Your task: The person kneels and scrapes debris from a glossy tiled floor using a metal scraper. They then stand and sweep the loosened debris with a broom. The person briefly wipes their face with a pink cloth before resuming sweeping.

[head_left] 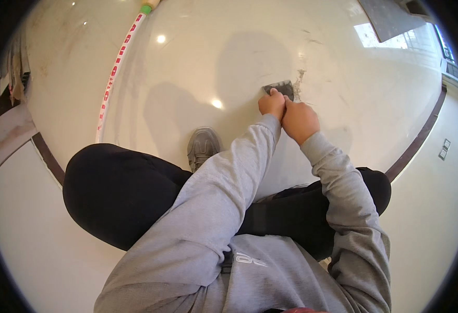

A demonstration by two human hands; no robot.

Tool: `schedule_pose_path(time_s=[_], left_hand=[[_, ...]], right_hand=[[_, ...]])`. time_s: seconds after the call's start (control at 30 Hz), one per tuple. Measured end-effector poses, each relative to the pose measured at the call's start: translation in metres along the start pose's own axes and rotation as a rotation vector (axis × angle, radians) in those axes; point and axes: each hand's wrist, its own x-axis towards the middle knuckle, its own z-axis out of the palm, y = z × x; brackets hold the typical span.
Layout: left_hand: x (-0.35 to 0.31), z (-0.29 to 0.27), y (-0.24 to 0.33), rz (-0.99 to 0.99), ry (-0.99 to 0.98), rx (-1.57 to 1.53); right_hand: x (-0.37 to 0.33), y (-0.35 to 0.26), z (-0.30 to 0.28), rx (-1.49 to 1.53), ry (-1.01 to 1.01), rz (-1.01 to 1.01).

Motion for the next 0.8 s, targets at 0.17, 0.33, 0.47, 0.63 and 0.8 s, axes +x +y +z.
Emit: schedule_pose_path(time_s=[0.17,0.33,0.47,0.63,0.8], left_hand=[[0.002,-0.019,0.019,-0.007,-0.085,-0.167],[0.022,-0.019,0.015,-0.001,0.001,-0.033],[0.044,-0.042,0.043,0.082,-0.034,-0.124],[0.046,-0.041,0.029,0.063,-0.019,0.038],[0.091,-0.055,0.079,0.07,-0.169,-0.098]], right_hand=[[0.014,-0.005,-0.002,0.022,0.062,-0.012],[0.017,-0.014,-0.007,-0.015,0.06,-0.07],[0.057,-0.031,-0.009,-0.006,0.093,-0.074],[0.045,-0.04,-0.013,0.058,0.059,-0.041],[0.092,-0.054,-0.034,-0.004,0.099,-0.017]])
